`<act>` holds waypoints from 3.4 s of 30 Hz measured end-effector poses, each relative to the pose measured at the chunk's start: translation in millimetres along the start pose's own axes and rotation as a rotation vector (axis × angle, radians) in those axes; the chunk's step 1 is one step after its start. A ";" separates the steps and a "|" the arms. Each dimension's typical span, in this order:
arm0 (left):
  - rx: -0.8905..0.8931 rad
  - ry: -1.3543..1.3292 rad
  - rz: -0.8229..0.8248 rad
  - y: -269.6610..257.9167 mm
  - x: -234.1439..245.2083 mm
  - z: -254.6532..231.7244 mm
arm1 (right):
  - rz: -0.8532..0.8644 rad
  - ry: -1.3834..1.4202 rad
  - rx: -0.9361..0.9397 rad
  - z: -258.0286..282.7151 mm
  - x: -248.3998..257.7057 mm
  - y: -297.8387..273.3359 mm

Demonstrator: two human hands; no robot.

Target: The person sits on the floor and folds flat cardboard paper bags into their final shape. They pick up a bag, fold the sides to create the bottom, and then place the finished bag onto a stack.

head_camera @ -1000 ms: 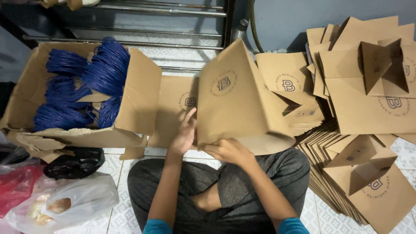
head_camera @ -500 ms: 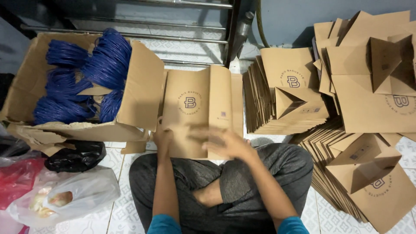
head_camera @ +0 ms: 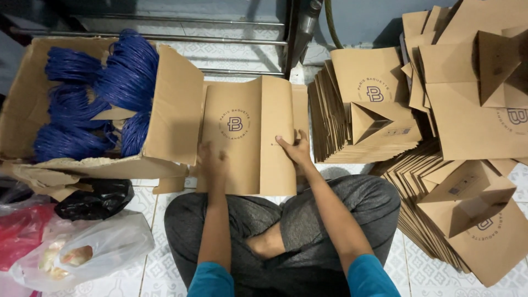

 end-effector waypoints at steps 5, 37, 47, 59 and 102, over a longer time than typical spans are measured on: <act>-0.597 -0.174 -0.058 -42.8 9.6 -74.5 | -0.068 0.035 0.015 17.3 2.8 -8.6; -0.861 -0.352 0.023 -115.2 -8.6 -128.4 | -0.251 0.107 0.202 -14.9 15.9 2.9; -0.901 -0.143 0.089 -166.7 -12.6 -157.8 | -0.173 0.163 0.140 24.3 15.4 -23.2; -0.668 -0.347 0.450 -167.1 25.7 -149.4 | 0.091 0.139 0.174 82.7 18.5 -61.2; -1.037 -0.290 -0.784 -170.0 110.5 -121.3 | 0.235 -0.611 1.468 187.5 26.3 -193.2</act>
Point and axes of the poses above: each hand's wrist, its own y-axis towards the middle knuckle, its own x-axis out of the back of the hand, z = x × y, the point moved 8 cm from there along y, towards the middle knuckle, and after that the axes turned 2 degrees about -z, right-handed, at the moved point
